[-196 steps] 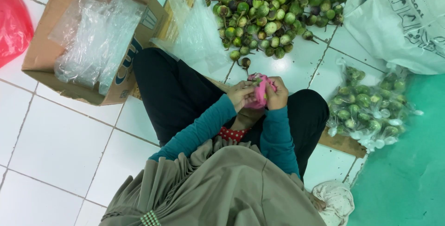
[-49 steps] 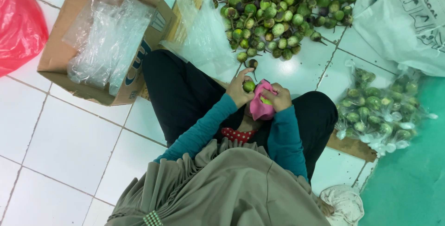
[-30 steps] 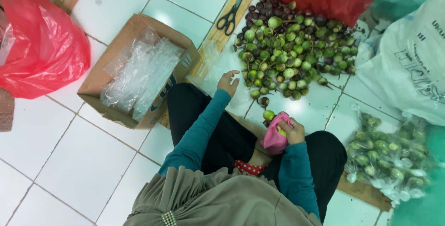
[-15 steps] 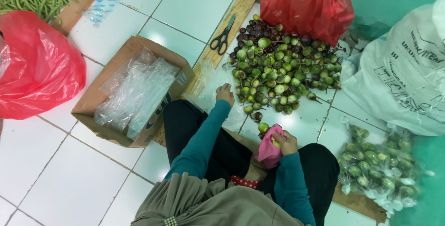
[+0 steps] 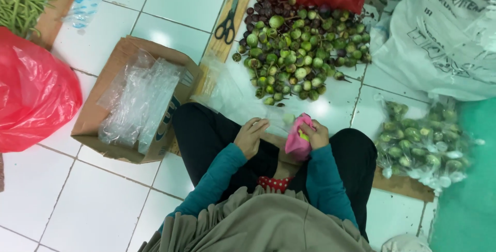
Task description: Bagging small green fruits by hand and using a plastic sleeve
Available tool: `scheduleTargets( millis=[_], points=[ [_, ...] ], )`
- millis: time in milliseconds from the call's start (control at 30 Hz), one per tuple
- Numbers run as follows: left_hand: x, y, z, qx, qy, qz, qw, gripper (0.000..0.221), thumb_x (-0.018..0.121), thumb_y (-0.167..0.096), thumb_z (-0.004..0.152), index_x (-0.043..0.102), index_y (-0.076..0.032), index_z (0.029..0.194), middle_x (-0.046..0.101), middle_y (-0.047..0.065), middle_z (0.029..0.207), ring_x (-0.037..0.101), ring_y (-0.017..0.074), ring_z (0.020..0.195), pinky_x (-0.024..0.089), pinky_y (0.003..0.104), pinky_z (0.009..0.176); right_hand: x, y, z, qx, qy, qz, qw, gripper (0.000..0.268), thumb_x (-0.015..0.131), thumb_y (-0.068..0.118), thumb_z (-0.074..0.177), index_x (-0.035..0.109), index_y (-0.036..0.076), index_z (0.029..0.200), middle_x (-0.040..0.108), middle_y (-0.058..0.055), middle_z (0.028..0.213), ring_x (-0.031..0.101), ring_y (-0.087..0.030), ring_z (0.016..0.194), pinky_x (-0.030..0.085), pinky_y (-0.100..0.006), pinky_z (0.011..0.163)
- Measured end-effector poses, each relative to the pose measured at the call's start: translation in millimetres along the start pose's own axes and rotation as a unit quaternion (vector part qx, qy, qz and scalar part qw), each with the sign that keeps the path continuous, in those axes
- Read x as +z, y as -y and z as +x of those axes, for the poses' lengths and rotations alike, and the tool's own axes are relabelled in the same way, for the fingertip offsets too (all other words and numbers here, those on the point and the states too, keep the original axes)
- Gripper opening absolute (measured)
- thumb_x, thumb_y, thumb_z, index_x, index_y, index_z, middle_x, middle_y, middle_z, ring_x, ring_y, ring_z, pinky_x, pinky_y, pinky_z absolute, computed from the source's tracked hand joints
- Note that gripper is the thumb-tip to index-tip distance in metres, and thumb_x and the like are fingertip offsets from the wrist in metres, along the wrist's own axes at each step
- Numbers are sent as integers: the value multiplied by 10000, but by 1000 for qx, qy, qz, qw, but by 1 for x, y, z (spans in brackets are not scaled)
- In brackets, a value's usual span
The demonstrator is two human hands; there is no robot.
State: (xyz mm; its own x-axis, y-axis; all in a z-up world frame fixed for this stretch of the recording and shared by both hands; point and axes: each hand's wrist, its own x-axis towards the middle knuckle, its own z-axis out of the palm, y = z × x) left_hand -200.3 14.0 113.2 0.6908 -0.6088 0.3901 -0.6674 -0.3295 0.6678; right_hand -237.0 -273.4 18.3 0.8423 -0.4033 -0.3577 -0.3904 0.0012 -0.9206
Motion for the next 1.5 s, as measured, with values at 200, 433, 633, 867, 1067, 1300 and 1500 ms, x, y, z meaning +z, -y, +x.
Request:
scheduleTargets(
  millis=[200, 433, 633, 867, 1067, 1300, 1500],
  points=[
    [27, -2, -2, -75, -90, -40, 992, 239, 615, -87, 950, 676, -221, 1138, 588, 14, 1289, 613, 294, 1152, 581, 439, 980, 6, -12, -6, -64, 12, 29, 997, 244, 832, 162, 866, 672, 87, 700, 609, -55, 567, 554, -93, 566, 465, -231, 541],
    [32, -63, 56, -181, -100, -69, 976, 418, 735, -468, 939, 472, -203, 1128, 459, 26, 1067, 569, 241, 908, 556, 456, 784, 5, 18, -23, -111, 24, 50, 992, 290, 847, 89, 869, 647, 38, 665, 571, -67, 653, 550, -101, 630, 509, -284, 604],
    [54, -32, 61, -355, 37, -1, 934, 179, 650, -411, 933, 590, -263, 1013, 578, -47, 1001, 694, 198, 941, 562, 450, 851, 6, 64, -48, -126, 34, 43, 990, 325, 896, 146, 846, 655, 44, 653, 543, -46, 683, 533, -93, 671, 481, -289, 640],
    [53, -4, 61, -441, 21, -145, 886, 167, 758, -387, 834, 749, -266, 948, 735, -82, 824, 745, 129, 866, 580, 317, 833, 3, 60, -45, -133, 28, 23, 991, 310, 900, 180, 857, 678, 48, 685, 572, -63, 721, 557, -118, 689, 487, -310, 695],
    [51, 0, 61, -457, 13, -145, 877, 202, 758, -385, 812, 787, -263, 970, 750, -32, 767, 737, 150, 849, 573, 320, 835, -20, 114, -71, -135, -38, 115, 983, 240, 834, 153, 884, 668, 71, 731, 570, -37, 626, 559, -94, 595, 500, -267, 642],
    [55, -11, 64, -431, 4, -165, 887, 232, 759, -304, 788, 800, -194, 987, 745, 19, 833, 719, 160, 847, 577, 341, 841, -36, 77, -54, -140, 29, 221, 965, 196, 789, 112, 816, 628, 64, 715, 512, -23, 482, 567, -55, 515, 522, -218, 569],
    [51, -7, 60, -417, 27, -169, 893, 222, 745, -329, 860, 802, -163, 997, 743, 42, 889, 702, 172, 867, 576, 342, 836, -25, 50, -42, -207, 24, 73, 975, 270, 890, 94, 840, 672, 46, 688, 554, -36, 655, 557, -82, 627, 509, -271, 657]
  ],
)
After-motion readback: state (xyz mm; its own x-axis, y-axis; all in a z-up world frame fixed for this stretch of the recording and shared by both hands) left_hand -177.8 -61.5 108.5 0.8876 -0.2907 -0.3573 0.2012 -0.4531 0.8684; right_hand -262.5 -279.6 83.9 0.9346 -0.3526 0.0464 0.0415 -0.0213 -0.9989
